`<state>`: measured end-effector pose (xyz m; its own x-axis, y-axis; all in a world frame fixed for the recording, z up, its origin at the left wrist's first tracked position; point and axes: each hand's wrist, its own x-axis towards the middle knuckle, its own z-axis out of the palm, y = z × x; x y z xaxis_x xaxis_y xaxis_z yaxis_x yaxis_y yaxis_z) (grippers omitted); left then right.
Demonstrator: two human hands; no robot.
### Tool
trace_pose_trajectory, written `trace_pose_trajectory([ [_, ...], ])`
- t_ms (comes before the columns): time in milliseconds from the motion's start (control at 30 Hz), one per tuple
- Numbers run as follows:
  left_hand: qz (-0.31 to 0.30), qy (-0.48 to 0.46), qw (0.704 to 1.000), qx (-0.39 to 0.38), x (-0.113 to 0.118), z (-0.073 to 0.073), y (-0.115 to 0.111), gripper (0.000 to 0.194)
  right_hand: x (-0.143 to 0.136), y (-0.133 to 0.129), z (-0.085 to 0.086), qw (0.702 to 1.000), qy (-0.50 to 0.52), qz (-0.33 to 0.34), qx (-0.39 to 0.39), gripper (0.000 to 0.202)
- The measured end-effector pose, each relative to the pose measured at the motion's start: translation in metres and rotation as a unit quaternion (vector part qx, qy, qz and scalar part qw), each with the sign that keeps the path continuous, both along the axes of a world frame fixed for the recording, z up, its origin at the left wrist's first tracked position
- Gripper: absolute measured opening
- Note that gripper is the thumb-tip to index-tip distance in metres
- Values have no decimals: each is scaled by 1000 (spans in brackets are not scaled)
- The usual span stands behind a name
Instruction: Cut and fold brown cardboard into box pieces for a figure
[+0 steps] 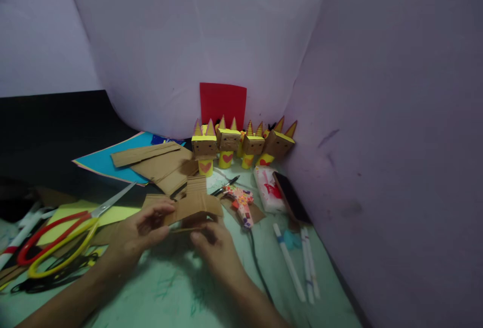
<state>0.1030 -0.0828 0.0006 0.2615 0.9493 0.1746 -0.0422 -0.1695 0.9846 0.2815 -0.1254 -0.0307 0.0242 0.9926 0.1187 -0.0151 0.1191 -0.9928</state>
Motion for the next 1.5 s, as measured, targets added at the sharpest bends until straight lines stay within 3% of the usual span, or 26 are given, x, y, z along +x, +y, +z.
trace_pose_trajectory([
  [167,-10,3,999,46,2,3,-5,24,0,-3,4,999,-37,-24,4,30],
  [333,-13,11,998,60,1,8,-7,22,0,-4,7,999,-29,21,-8,41],
  [567,-43,51,996,52,1,12,-7,23,-5,-4,8,975,137,90,-147,48],
  [900,-24,138,988,69,-1,12,-4,25,-13,-7,5,984,156,-9,-86,34],
  [1500,-25,165,980,109,0,7,-7,22,-17,-13,13,959,223,-98,-145,31],
])
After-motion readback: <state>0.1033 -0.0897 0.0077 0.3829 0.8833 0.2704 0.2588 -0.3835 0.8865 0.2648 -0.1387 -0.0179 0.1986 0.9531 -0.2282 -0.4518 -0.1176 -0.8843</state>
